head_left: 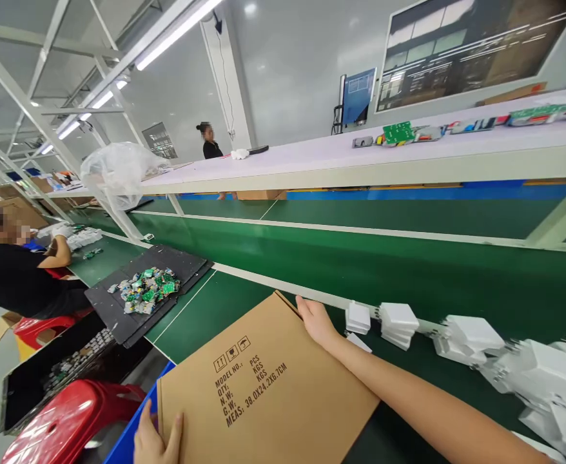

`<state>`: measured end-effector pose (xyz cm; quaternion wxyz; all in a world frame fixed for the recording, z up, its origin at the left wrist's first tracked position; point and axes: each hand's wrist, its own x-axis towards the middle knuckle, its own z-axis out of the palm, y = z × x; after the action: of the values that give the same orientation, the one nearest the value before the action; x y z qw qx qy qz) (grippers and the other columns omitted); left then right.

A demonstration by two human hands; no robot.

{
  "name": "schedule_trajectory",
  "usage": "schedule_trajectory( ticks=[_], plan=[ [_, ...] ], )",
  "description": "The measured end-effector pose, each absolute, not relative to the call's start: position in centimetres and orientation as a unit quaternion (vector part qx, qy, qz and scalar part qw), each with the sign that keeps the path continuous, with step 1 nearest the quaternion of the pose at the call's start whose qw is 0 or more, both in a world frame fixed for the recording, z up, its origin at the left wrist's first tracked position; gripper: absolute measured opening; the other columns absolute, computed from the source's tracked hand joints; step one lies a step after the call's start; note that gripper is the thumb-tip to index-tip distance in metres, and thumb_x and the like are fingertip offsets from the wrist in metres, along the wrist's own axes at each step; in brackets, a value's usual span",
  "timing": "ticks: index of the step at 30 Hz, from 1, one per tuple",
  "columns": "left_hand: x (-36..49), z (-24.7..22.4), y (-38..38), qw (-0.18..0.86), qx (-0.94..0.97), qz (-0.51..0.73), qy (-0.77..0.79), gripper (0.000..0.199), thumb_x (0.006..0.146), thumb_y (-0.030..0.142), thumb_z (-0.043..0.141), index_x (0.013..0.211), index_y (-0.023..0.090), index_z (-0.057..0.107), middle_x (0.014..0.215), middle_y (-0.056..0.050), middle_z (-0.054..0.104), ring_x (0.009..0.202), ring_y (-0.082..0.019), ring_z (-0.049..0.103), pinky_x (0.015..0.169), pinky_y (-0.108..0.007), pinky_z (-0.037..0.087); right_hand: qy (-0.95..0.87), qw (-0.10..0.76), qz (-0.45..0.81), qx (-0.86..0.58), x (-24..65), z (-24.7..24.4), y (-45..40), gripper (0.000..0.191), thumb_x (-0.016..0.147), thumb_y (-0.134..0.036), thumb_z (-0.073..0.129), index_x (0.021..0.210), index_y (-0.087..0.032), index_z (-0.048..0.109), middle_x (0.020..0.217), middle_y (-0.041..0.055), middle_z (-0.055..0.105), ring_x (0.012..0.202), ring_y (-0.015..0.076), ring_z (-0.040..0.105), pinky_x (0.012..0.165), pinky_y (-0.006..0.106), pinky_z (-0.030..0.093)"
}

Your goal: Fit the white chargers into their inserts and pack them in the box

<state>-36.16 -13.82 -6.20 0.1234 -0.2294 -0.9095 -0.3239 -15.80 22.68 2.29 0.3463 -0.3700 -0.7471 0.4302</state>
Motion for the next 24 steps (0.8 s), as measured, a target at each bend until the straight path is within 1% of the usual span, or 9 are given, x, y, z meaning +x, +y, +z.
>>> schedule_trajectory(
  ticks=[3, 5, 7, 9, 11, 13, 16, 19, 24],
  plan=[
    [-36.3, -3.6, -11.3, 0.156, -0.401, -0.198, -0.881, 0.061, 0.099, 0.045, 0.049, 0.153, 0.017, 0.048, 0.151, -0.021, 0.054, 0.139, -0.045, 0.052, 0.111, -0.067, 0.046, -0.806, 0.28, 0.34, -0.397, -15.0, 3.7, 22.0, 0.038, 0.102, -0.041, 0.047, 0.069, -0.023, 0.049, 0.074, 0.0045, 0.061, 0.071, 0.0211, 0.056, 0.069, 0.032, 0.038],
    [-34.9, -1.6, -7.5, 0.137, -0.505, -0.164, -0.836, 0.049, 0.1, 0.037, 0.046, 0.144, 0.019, 0.058, 0.151, -0.02, 0.056, 0.142, -0.041, 0.051, 0.114, -0.063, 0.045, -0.828, 0.23, 0.285, -0.423, -14.0, 4.2, 21.1, 0.022, 0.1, -0.035, 0.054, 0.086, -0.019, 0.061, 0.096, 0.0125, 0.069, 0.088, 0.027, 0.063, 0.077, 0.034, 0.042],
    [-32.7, 0.3, -2.0, 0.08, -0.595, -0.16, -0.783, 0.044, 0.104, 0.036, 0.042, 0.142, 0.021, 0.06, 0.154, -0.017, 0.056, 0.144, -0.037, 0.05, 0.114, -0.058, 0.045, -0.843, 0.177, 0.247, -0.444, -13.1, 4.3, 19.8, 0.028, 0.101, -0.037, 0.056, 0.103, -0.012, 0.067, 0.112, 0.0221, 0.07, 0.102, 0.0348, 0.064, 0.084, 0.039, 0.045],
    [-30.7, 1.8, 4.1, 0.025, -0.671, -0.172, -0.721, 0.046, 0.107, 0.033, 0.037, 0.147, 0.02, 0.057, 0.162, -0.016, 0.051, 0.152, -0.035, 0.042, 0.121, -0.061, 0.036, -0.853, 0.131, 0.222, -0.455, -12.5, 4.3, 18.4, 0.043, 0.104, -0.044, 0.051, 0.115, -0.006, 0.068, 0.119, 0.0279, 0.069, 0.11, 0.04, 0.064, 0.09, 0.045, 0.047],
    [-29.3, 2.6, 9.8, -0.02, -0.722, -0.172, -0.67, 0.048, 0.109, 0.031, 0.034, 0.153, 0.024, 0.051, 0.164, -0.011, 0.05, 0.155, -0.032, 0.037, 0.127, -0.062, 0.026, -0.859, 0.104, 0.204, -0.457, -12.2, 4.4, 17.3, 0.052, 0.108, -0.046, 0.043, 0.124, -0.004, 0.067, 0.123, 0.028, 0.069, 0.114, 0.0402, 0.064, 0.094, 0.046, 0.047],
    [-28.8, 3.1, 14.0, -0.039, -0.742, -0.17, -0.647, 0.045, 0.109, 0.03, 0.033, 0.149, 0.027, 0.055, 0.157, -0.007, 0.058, 0.153, -0.03, 0.04, 0.127, -0.061, 0.026, -0.864, 0.092, 0.192, -0.457, -12.2, 4.5, 16.7, 0.053, 0.11, -0.045, 0.038, 0.132, -0.005, 0.065, 0.124, 0.025, 0.07, 0.114, 0.0377, 0.066, 0.096, 0.046, 0.049],
    [-28.9, 3.3, 16.9, -0.046, -0.758, -0.166, -0.629, 0.041, 0.11, 0.028, 0.031, 0.121, 0.027, 0.071, 0.128, -0.004, 0.075, 0.136, -0.027, 0.056, 0.124, -0.061, 0.029, -0.87, 0.087, 0.173, -0.453, -12.1, 4.4, 16.5, 0.055, 0.109, -0.044, 0.039, 0.145, -0.007, 0.058, 0.124, 0.0227, 0.071, 0.11, 0.0365, 0.068, 0.094, 0.047, 0.052],
    [-28.7, 3.2, 17.2, -0.048, -0.754, -0.168, -0.633, 0.042, 0.11, 0.026, 0.031, 0.093, 0.023, 0.069, 0.102, -0.003, 0.074, 0.113, -0.024, 0.064, 0.123, -0.061, 0.029, -0.875, 0.087, 0.159, -0.449, -11.9, 3.5, 16.6, 0.057, 0.107, -0.04, 0.044, 0.154, -0.009, 0.052, 0.129, 0.0226, 0.069, 0.113, 0.0391, 0.067, 0.095, 0.051, 0.053],
    [-27.9, 3.0, 18.1, -0.061, -0.71, -0.167, -0.681, 0.041, 0.108, 0.019, 0.033, 0.08, 0.023, 0.063, 0.091, -0.003, 0.072, 0.101, -0.024, 0.064, 0.12, -0.061, 0.03, -0.856, 0.065, 0.194, -0.475, -12.7, 2.8, 17.0, 0.051, 0.103, -0.028, 0.048, 0.15, -0.01, 0.057, 0.13, 0.0199, 0.07, 0.116, 0.039, 0.066, 0.096, 0.053, 0.054]
  ],
)
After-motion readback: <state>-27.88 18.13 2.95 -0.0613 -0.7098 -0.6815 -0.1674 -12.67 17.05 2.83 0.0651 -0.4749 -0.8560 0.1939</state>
